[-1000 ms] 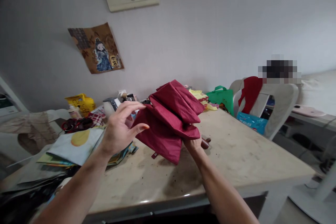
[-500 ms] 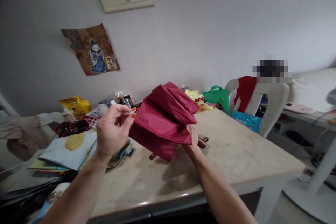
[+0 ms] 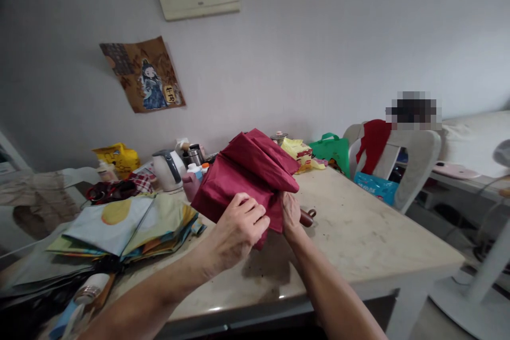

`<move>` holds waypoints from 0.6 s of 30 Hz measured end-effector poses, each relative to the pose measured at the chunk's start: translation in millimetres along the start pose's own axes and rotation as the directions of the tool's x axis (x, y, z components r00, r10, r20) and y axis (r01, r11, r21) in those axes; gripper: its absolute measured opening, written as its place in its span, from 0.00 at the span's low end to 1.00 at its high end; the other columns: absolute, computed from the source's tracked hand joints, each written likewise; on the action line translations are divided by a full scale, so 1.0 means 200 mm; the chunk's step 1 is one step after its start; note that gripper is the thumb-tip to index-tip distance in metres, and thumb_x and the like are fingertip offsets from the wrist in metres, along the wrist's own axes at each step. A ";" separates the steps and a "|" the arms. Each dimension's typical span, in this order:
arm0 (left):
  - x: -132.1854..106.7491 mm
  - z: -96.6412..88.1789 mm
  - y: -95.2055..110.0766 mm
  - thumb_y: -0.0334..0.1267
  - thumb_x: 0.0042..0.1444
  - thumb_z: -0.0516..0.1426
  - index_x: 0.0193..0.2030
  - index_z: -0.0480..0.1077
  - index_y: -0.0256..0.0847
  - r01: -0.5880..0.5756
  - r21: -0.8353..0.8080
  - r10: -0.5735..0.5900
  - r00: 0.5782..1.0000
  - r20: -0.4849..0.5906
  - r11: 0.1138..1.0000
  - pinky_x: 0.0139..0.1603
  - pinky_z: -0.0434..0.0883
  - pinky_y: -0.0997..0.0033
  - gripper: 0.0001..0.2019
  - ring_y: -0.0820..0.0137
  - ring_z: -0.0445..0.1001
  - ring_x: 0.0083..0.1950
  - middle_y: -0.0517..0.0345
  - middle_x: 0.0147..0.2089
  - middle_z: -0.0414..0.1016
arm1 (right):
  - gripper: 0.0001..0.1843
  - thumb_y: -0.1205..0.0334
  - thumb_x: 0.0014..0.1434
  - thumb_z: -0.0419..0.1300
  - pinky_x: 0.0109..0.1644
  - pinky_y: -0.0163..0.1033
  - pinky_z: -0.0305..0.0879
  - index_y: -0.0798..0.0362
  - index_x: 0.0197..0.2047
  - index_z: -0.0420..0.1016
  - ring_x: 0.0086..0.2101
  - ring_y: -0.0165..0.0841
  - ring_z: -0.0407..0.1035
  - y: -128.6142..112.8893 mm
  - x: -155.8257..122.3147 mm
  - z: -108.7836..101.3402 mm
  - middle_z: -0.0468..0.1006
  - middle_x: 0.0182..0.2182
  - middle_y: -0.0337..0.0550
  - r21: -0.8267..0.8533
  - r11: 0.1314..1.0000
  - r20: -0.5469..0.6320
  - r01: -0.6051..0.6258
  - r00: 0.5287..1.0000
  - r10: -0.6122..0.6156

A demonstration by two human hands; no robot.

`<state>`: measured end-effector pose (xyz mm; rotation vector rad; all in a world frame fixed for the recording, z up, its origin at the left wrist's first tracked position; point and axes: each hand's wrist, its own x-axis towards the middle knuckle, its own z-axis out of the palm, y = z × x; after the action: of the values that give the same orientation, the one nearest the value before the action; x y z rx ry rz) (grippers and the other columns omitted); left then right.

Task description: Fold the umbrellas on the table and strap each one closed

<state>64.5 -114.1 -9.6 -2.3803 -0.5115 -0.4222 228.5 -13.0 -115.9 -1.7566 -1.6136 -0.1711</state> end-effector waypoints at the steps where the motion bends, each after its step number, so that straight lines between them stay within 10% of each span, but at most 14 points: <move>1: -0.01 0.02 -0.01 0.31 0.63 0.51 0.33 0.70 0.38 -0.025 -0.009 0.025 0.999 0.026 1.000 0.45 0.63 0.57 0.09 0.63 0.68 0.38 0.54 0.34 0.72 | 0.15 0.73 0.62 0.46 0.42 0.41 0.61 0.59 0.43 0.72 0.39 0.41 0.72 0.00 0.00 -0.01 0.78 0.37 0.56 -0.018 1.000 0.005 -0.021 1.000 0.021; 5: -0.10 0.09 -0.07 0.32 0.62 0.52 0.32 0.69 0.39 -0.043 -0.034 0.047 0.991 0.129 0.998 0.43 0.63 0.57 0.08 0.62 0.68 0.39 0.54 0.35 0.71 | 0.17 0.75 0.61 0.43 0.38 0.41 0.61 0.61 0.46 0.69 0.35 0.40 0.71 -0.02 0.01 -0.04 0.78 0.34 0.56 -0.052 0.995 0.034 -0.082 0.996 0.083; 11: -0.21 0.19 -0.13 0.32 0.60 0.56 0.34 0.72 0.38 0.349 -0.126 -0.308 0.915 0.262 0.929 0.45 0.66 0.59 0.04 0.62 0.72 0.41 0.53 0.38 0.74 | 0.18 0.74 0.54 0.50 0.40 0.44 0.62 0.65 0.49 0.66 0.36 0.43 0.71 -0.01 0.00 -0.04 0.76 0.37 0.59 -0.008 1.000 -0.003 -0.023 1.000 0.023; 15: -0.24 0.15 -0.13 0.34 0.62 0.55 0.33 0.72 0.39 0.448 -0.521 -0.527 0.850 -0.006 0.727 0.37 0.67 0.71 0.07 0.72 0.71 0.33 0.58 0.32 0.72 | 0.24 0.71 0.52 0.51 0.39 0.44 0.62 0.64 0.54 0.62 0.34 0.42 0.69 0.03 0.01 -0.01 0.76 0.36 0.56 0.088 0.996 -0.047 0.028 0.999 -0.024; 18: -0.27 0.12 -0.15 0.35 0.62 0.55 0.35 0.72 0.38 0.434 -0.629 -0.703 0.660 -0.266 0.645 0.36 0.67 0.72 0.06 0.73 0.70 0.33 0.57 0.33 0.71 | 0.28 0.67 0.52 0.52 0.38 0.44 0.62 0.63 0.57 0.59 0.33 0.42 0.69 0.06 0.03 0.01 0.76 0.34 0.51 0.231 0.971 -0.083 0.063 0.996 -0.044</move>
<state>7.7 -89.6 -33.1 -2.3751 -1.0445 -1.6213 239.2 -6.8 -119.4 -1.5104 -1.5583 -0.0701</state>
